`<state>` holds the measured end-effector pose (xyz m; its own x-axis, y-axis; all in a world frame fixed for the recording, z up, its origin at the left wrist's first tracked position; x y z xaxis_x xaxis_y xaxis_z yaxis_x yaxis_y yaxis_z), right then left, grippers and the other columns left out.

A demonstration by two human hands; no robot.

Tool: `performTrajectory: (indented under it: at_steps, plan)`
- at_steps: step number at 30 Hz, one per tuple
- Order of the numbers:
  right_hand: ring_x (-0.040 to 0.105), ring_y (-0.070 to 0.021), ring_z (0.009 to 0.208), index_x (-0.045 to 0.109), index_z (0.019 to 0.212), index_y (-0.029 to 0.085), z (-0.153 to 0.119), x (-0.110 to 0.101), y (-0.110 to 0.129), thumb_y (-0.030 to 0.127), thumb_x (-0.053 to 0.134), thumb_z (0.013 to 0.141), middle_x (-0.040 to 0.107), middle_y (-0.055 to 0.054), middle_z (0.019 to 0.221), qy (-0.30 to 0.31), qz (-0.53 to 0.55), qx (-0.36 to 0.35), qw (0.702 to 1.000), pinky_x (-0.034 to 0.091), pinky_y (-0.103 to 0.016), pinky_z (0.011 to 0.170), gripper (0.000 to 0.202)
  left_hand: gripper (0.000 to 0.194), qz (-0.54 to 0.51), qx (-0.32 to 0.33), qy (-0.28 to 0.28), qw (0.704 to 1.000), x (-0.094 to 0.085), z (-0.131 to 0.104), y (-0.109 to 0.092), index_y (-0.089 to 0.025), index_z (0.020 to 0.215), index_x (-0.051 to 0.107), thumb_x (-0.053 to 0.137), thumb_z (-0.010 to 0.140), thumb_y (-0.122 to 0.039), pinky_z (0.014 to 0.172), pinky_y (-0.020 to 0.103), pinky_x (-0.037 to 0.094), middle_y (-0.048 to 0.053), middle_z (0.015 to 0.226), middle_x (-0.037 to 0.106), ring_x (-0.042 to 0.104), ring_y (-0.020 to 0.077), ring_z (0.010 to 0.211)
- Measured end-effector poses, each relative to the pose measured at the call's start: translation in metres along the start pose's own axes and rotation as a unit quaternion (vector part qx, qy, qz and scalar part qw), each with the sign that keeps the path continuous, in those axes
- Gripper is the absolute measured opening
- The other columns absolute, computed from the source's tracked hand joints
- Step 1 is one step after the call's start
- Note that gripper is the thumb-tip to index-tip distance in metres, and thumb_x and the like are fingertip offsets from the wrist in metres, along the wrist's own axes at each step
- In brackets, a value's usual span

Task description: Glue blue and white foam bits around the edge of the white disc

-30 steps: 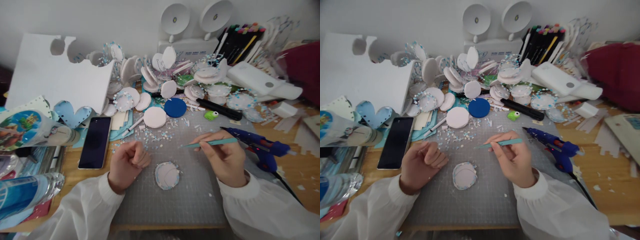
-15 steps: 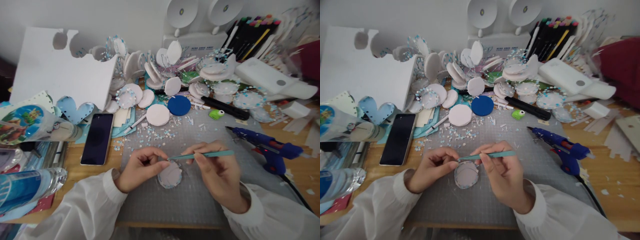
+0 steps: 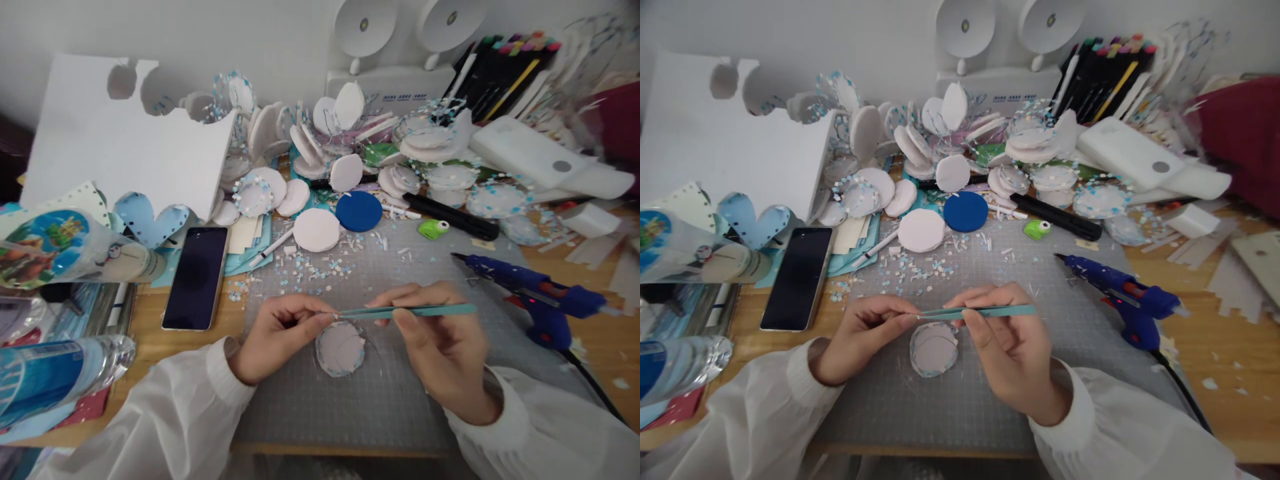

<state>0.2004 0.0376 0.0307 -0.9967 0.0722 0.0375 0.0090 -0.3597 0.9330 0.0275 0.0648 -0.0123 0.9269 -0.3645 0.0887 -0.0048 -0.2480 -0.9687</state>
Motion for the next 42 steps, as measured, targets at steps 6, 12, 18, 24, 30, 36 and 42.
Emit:
performTrajectory:
  at_steps: [6, 12, 18, 24, 30, 36, 42]
  plan:
    - [0.066, -0.0152, 0.071, 0.059, 0.094, 0.024, -0.001, 0.002, 0.001, 0.014, 0.056, 0.087, 0.068, -0.003, 0.083, 0.011, -0.013, -0.011, 1.000, 0.058, -0.027, 0.054, 0.013, 0.021, 0.022, 0.000, -0.002, 1.000, 0.000, 0.001, 0.000, -0.014, 0.075, 0.074, 0.070, 0.075, -0.034, 0.045, 0.022, 0.027, 0.001, 0.053, 0.052, 0.041, 0.0100, 0.050]
    - [0.064, -0.0130, 0.069, 0.058, 0.094, 0.023, -0.004, -0.001, -0.011, 0.014, 0.054, 0.088, 0.068, -0.003, 0.087, 0.007, 0.033, 0.041, 0.999, 0.057, -0.027, 0.060, 0.012, 0.022, 0.034, -0.006, 0.014, 0.999, 0.002, 0.001, 0.001, -0.014, 0.076, 0.072, 0.067, 0.078, -0.035, 0.045, 0.022, 0.023, -0.004, 0.047, 0.039, 0.029, 0.0074, 0.046]
    - [0.062, -0.0124, 0.068, 0.058, 0.091, 0.023, -0.005, -0.006, -0.026, 0.018, 0.057, 0.087, 0.067, -0.002, 0.089, -0.002, 0.076, 0.099, 0.992, 0.056, -0.029, 0.063, 0.006, 0.022, 0.016, -0.003, 0.008, 1.000, 0.002, 0.000, 0.000, -0.014, 0.073, 0.069, 0.068, 0.077, -0.036, 0.045, 0.021, 0.025, -0.002, 0.052, 0.047, 0.033, 0.0077, 0.048]
    - [0.064, -0.0139, 0.072, 0.061, 0.089, 0.023, 0.006, -0.017, -0.022, 0.018, 0.058, 0.087, 0.067, -0.002, 0.088, -0.039, 0.045, 0.052, 0.997, 0.055, -0.028, 0.061, 0.006, 0.022, -0.031, 0.000, 0.018, 0.999, 0.001, -0.001, 0.002, -0.014, 0.072, 0.069, 0.069, 0.076, -0.035, 0.053, 0.021, 0.035, 0.003, 0.066, 0.062, 0.046, 0.0103, 0.057]
    - [0.068, -0.0183, 0.083, 0.063, 0.094, 0.021, 0.010, -0.011, 0.029, 0.004, 0.060, 0.080, 0.070, -0.005, 0.087, -0.040, -0.114, -0.159, 0.980, 0.058, -0.030, 0.062, 0.022, 0.028, -0.110, 0.024, 0.013, 0.994, -0.006, -0.002, 0.005, -0.013, 0.071, 0.074, 0.070, 0.074, -0.040, 0.046, 0.023, 0.021, -0.003, 0.045, 0.044, 0.028, 0.0067, 0.045]
    - [0.066, -0.0192, 0.086, 0.064, 0.094, 0.010, -0.021, 0.036, 0.069, 0.005, 0.049, 0.083, 0.071, -0.015, 0.096, 0.152, -0.334, -0.429, 0.826, 0.058, -0.031, 0.071, 0.019, 0.038, -0.150, 0.003, 0.057, 0.987, -0.002, -0.006, 0.009, -0.012, 0.071, 0.073, 0.069, 0.072, -0.049, 0.044, 0.023, 0.014, -0.008, 0.039, 0.026, 0.020, 0.0055, 0.041]
    - [0.065, -0.0209, 0.087, 0.067, 0.093, 0.008, -0.034, 0.067, 0.059, 0.011, 0.052, 0.082, 0.071, -0.014, 0.097, 0.191, -0.410, -0.467, 0.760, 0.056, -0.031, 0.075, 0.019, 0.037, -0.155, -0.025, 0.053, 0.986, -0.002, -0.010, 0.002, -0.011, 0.056, 0.065, 0.070, 0.070, -0.044, 0.041, 0.022, 0.010, -0.009, 0.035, 0.022, 0.016, 0.0036, 0.037]
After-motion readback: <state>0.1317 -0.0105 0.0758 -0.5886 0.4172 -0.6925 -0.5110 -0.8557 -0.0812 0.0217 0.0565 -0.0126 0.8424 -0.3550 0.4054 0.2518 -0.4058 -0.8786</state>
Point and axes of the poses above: each hand's wrist, its own z-axis towards the middle knuckle, its own x-axis out of the palm, y = z × x, the point moved 6 cm from there along z, towards the middle knuckle
